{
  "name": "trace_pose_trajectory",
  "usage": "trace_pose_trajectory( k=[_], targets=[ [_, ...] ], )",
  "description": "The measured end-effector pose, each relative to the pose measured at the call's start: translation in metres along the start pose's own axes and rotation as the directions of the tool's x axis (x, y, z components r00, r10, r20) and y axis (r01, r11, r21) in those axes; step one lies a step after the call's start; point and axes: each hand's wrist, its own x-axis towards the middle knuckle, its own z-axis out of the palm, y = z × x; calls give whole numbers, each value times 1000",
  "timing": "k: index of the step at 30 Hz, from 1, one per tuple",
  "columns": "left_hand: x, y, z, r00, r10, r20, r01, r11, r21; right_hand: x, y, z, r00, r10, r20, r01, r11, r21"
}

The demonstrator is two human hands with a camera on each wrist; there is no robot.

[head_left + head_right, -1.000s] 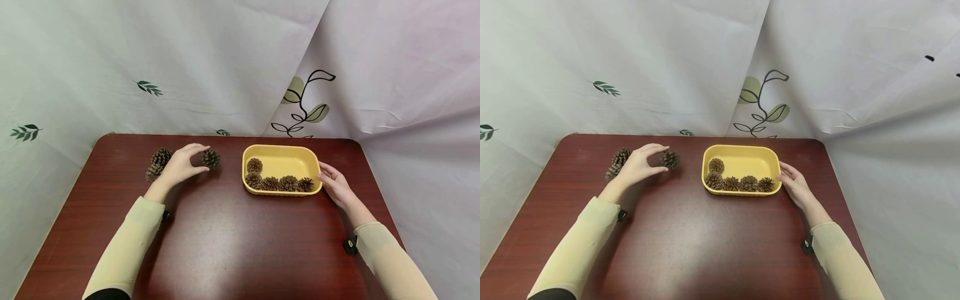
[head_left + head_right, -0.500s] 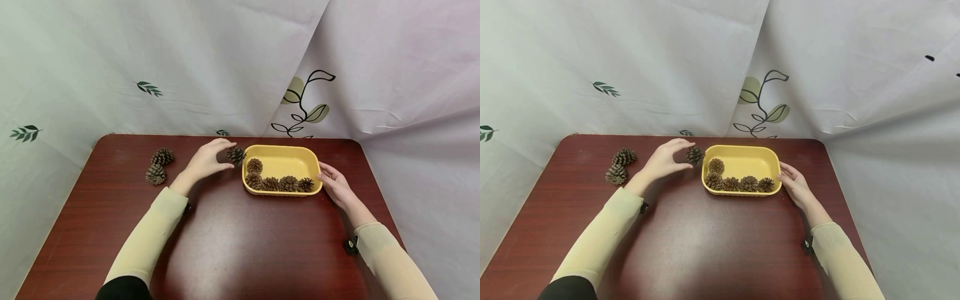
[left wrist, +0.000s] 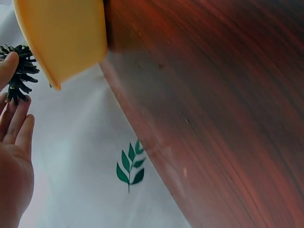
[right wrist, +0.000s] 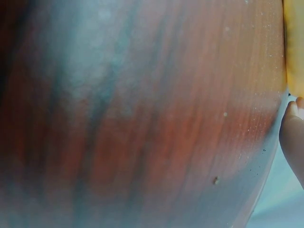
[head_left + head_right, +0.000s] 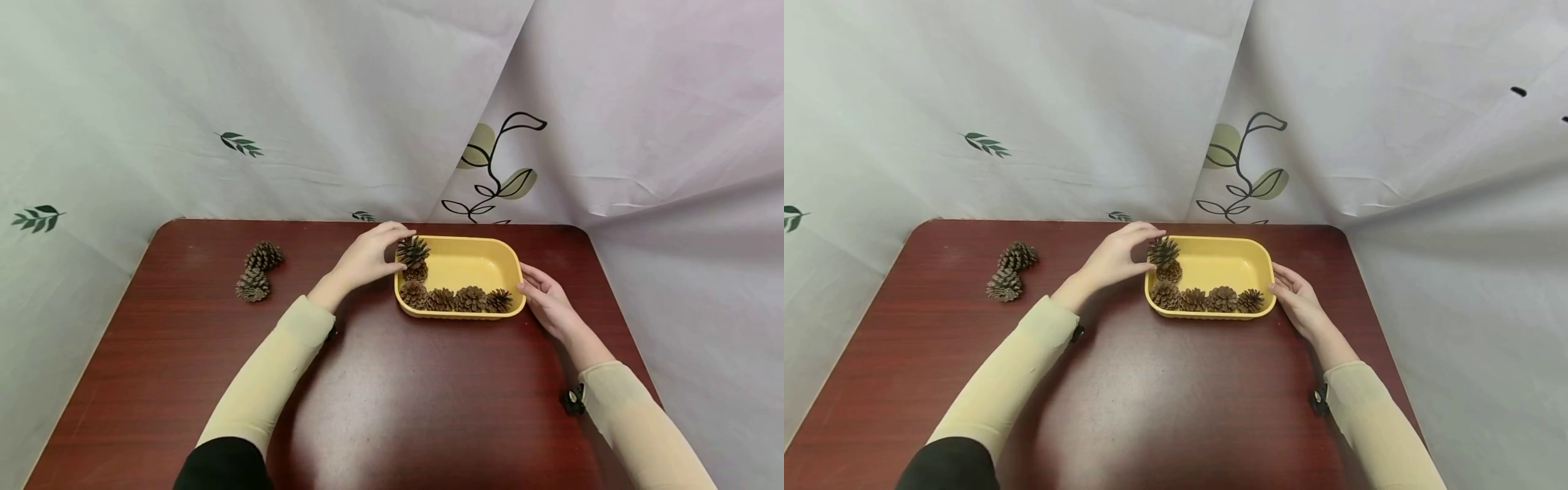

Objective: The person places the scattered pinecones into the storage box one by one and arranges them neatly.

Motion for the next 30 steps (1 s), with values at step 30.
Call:
trace_pose_trajectory(
  k=[30],
  targets=[
    [44, 33, 38, 978, 133, 161, -157, 976, 151, 0, -1, 0, 1000, 5, -1, -5, 1000, 7]
  ],
)
